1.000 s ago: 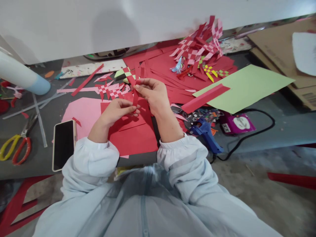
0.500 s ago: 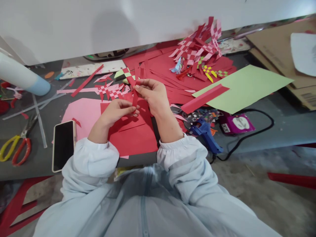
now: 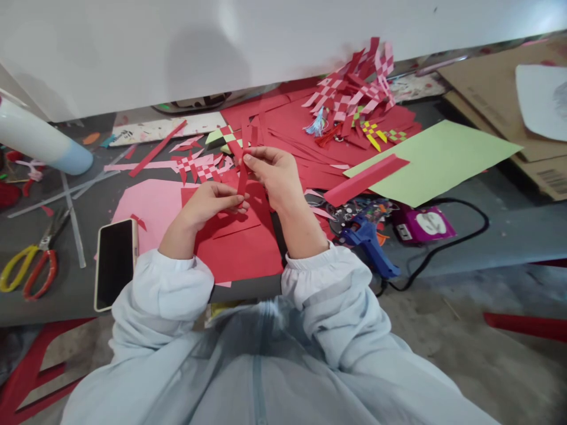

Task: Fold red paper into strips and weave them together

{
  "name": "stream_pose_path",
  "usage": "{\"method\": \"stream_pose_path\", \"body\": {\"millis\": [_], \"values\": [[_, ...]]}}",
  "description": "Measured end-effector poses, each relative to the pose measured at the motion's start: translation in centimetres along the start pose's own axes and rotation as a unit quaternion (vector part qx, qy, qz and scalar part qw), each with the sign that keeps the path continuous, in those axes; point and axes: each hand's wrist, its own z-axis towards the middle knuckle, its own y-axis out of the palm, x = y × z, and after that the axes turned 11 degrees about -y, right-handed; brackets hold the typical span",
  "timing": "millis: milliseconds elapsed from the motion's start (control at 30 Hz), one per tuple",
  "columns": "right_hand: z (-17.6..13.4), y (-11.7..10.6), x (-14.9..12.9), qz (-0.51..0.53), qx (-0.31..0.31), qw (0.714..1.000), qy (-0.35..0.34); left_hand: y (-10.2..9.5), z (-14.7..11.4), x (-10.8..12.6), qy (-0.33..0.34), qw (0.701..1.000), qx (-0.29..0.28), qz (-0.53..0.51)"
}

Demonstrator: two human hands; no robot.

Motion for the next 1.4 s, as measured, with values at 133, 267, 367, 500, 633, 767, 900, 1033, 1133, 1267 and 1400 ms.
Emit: {"method": "stream_pose_path", "body": {"millis": [133, 267, 367, 500, 633, 767, 900, 1033, 1133, 1267, 1400], "values": [[-0.02, 0.09, 0.04, 0.003, -0.007, 1.000, -0.005, -0.19, 0.01, 0.10, -0.023, 1.000, -0.006, -0.009], [0.02, -0.02, 0.15, -0.001, -0.013, 1.000, -0.007, -0.27, 0.10, 0.03, -0.034, 0.999, -0.006, -0.022], [0.07, -0.19, 0.22, -0.011, -0.019, 1.000, -0.008, -0.27, 0.18, -0.03, -0.036, 0.999, -0.007, -0.025], [0.08, -0.28, 0.18, -0.033, -0.023, 0.999, -0.004, -0.27, 0.22, -0.04, -0.037, 0.999, -0.009, -0.020], [-0.02, -0.12, -0.04, -0.031, -0.015, 0.999, -0.001, -0.27, 0.12, 0.01, -0.043, 0.999, -0.009, -0.016], [-0.16, 0.12, -0.32, -0.009, -0.007, 1.000, 0.001, -0.29, 0.09, -0.05, -0.043, 0.999, -0.008, -0.016], [-0.17, 0.26, -0.42, 0.009, 0.002, 1.000, 0.007, -0.31, 0.17, -0.11, -0.042, 0.999, -0.014, -0.019], [-0.12, 0.30, -0.41, -0.014, -0.001, 1.000, 0.009, -0.30, 0.15, -0.07, -0.040, 0.999, -0.019, -0.019], [-0.14, 0.33, -0.41, -0.026, -0.006, 1.000, 0.005, -0.28, 0.11, -0.01, -0.037, 0.999, -0.018, -0.011], [-0.16, 0.41, -0.42, -0.018, -0.004, 1.000, 0.010, -0.20, 0.03, 0.11, -0.042, 0.999, -0.013, -0.002], [-0.17, 0.44, -0.45, -0.028, -0.007, 1.000, 0.011, -0.17, -0.04, 0.19, -0.046, 0.999, -0.007, 0.007]]}}
